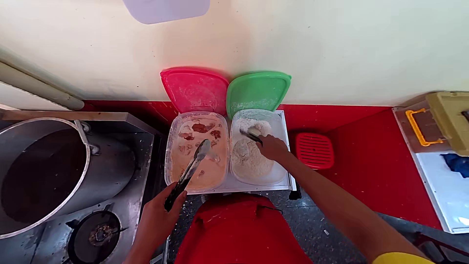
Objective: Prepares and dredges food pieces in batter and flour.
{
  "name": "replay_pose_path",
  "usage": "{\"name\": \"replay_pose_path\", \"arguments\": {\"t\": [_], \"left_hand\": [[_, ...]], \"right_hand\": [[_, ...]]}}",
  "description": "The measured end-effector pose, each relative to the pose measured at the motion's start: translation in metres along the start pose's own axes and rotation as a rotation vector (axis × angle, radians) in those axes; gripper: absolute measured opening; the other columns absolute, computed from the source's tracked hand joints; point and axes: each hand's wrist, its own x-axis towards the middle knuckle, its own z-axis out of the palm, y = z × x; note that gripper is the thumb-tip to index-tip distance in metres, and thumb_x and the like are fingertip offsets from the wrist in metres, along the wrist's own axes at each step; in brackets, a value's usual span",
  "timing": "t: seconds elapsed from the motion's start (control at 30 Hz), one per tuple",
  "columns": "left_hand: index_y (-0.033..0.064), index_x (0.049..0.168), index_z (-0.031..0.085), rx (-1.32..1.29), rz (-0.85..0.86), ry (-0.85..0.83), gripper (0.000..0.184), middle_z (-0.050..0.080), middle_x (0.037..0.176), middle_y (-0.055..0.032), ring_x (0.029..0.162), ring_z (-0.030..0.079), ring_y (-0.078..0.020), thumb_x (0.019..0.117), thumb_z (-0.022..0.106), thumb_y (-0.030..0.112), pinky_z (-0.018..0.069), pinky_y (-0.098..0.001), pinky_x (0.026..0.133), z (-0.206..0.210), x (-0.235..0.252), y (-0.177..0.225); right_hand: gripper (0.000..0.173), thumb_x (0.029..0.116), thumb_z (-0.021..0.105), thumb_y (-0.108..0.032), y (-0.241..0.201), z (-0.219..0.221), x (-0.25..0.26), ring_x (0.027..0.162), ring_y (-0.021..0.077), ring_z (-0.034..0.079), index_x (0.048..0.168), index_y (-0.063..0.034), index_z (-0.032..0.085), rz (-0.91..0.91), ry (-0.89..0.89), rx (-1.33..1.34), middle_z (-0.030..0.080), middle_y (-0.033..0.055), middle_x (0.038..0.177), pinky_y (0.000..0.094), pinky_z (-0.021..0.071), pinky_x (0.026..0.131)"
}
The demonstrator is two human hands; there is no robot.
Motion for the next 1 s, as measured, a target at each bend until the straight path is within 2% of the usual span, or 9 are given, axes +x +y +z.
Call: {"name": "replay_pose_path", "arguments": {"t": [0.07, 0.17, 0.27, 0.4, 0.47, 0.6, 0.77, 0.93, 1.0], "left_hand": [[0.0192, 0.122, 0.071, -0.014, 0.005, 0.014, 0.05, 0.069, 0.082, 0.0051, 0.065, 0.062, -0.0049, 0.0951, 0.055, 0.058, 0.0533, -0.0297, 0.059, 0.001, -0.001, -0.002], [0.0185, 0.121, 0.072, -0.031, 0.003, 0.038, 0.048, 0.07, 0.082, 0.0048, 0.065, 0.062, -0.0043, 0.0954, 0.056, 0.056, 0.0531, -0.0286, 0.059, 0.002, 0.0, -0.005], [0.0188, 0.121, 0.072, -0.035, -0.001, 0.033, 0.048, 0.069, 0.082, 0.0051, 0.065, 0.061, -0.004, 0.0949, 0.056, 0.056, 0.0528, -0.0287, 0.059, 0.001, 0.003, -0.005], [0.0197, 0.123, 0.071, -0.01, 0.004, 0.002, 0.049, 0.07, 0.084, 0.0041, 0.068, 0.063, -0.0059, 0.0948, 0.055, 0.056, 0.0544, -0.0323, 0.062, -0.006, 0.01, -0.004], [0.0199, 0.125, 0.071, -0.015, 0.013, -0.005, 0.05, 0.071, 0.086, 0.0037, 0.07, 0.064, -0.0061, 0.095, 0.055, 0.057, 0.055, -0.0327, 0.064, -0.008, 0.013, -0.004], [0.0229, 0.124, 0.071, -0.014, 0.033, -0.002, 0.048, 0.071, 0.087, 0.0061, 0.07, 0.064, -0.0038, 0.0951, 0.055, 0.057, 0.0553, -0.0302, 0.063, -0.008, 0.018, -0.005], [0.0222, 0.122, 0.071, -0.026, 0.04, -0.006, 0.047, 0.07, 0.084, 0.0068, 0.067, 0.062, -0.0035, 0.0947, 0.055, 0.057, 0.054, -0.0295, 0.061, -0.007, 0.02, -0.004], [0.0196, 0.123, 0.071, -0.02, 0.057, -0.02, 0.05, 0.071, 0.085, 0.0039, 0.069, 0.064, -0.0062, 0.095, 0.055, 0.057, 0.055, -0.0326, 0.063, -0.003, 0.023, -0.004], [0.0201, 0.122, 0.072, -0.017, 0.063, -0.01, 0.05, 0.07, 0.083, 0.0047, 0.067, 0.062, -0.0054, 0.0946, 0.055, 0.059, 0.0541, -0.0315, 0.061, -0.003, 0.023, -0.004]], "right_hand": [[0.045, 0.1047, 0.047, -0.048, 0.004, -0.012, -0.037, 0.101, 0.0396, 0.069, 0.132, -0.0177, 0.065, -0.01, 0.033, -0.046, 0.068, 0.018, 0.115, 0.0622, 0.0562, 0.078], [0.05, 0.1049, 0.048, -0.053, 0.029, -0.009, -0.066, 0.091, 0.0388, 0.068, 0.105, -0.0082, 0.07, 0.156, -0.009, 0.227, 0.07, 0.0194, 0.095, 0.0637, 0.0528, 0.076], [0.063, 0.1043, 0.047, -0.059, 0.045, 0.024, -0.042, 0.068, 0.0253, 0.057, 0.106, 0.0013, 0.068, 0.368, -0.135, 0.659, 0.063, 0.0171, 0.087, 0.0448, 0.0495, 0.063], [0.041, 0.1045, 0.055, -0.048, 0.028, 0.041, -0.03, 0.047, 0.0064, 0.036, 0.115, -0.0105, 0.066, 0.438, -0.053, 1.165, 0.058, 0.0029, 0.082, 0.022, 0.0315, 0.043], [0.041, 0.106, 0.055, -0.045, 0.025, 0.034, -0.045, 0.051, 0.0102, 0.04, 0.132, -0.0158, 0.068, 0.266, 0.045, 1.036, 0.059, 0.0042, 0.083, 0.0265, 0.0346, 0.046], [0.042, 0.1055, 0.053, -0.047, 0.02, 0.01, -0.09, 0.087, 0.0304, 0.069, 0.14, -0.0266, 0.064, 0.101, 0.29, 0.447, 0.072, 0.0109, 0.098, 0.0594, 0.0553, 0.075], [0.05, 0.1048, 0.051, -0.048, 0.011, 0.025, -0.137, 0.08, 0.0292, 0.069, 0.151, -0.0299, 0.053, 0.102, 0.482, 0.188, 0.069, 0.0091, 0.107, 0.0537, 0.0577, 0.065], [0.06, 0.1049, 0.047, -0.052, 0.008, 0.058, -0.139, 0.096, 0.0346, 0.07, 0.158, -0.0242, 0.042, 0.182, 0.136, 0.157, 0.062, 0.0165, 0.132, 0.0555, 0.0579, 0.081], [0.06, 0.1042, 0.046, -0.053, 0.018, 0.067, -0.157, 0.09, 0.0334, 0.071, 0.157, -0.0246, 0.044, 0.17, 0.143, 0.123, 0.063, 0.0163, 0.13, 0.0535, 0.0594, 0.076]]}}
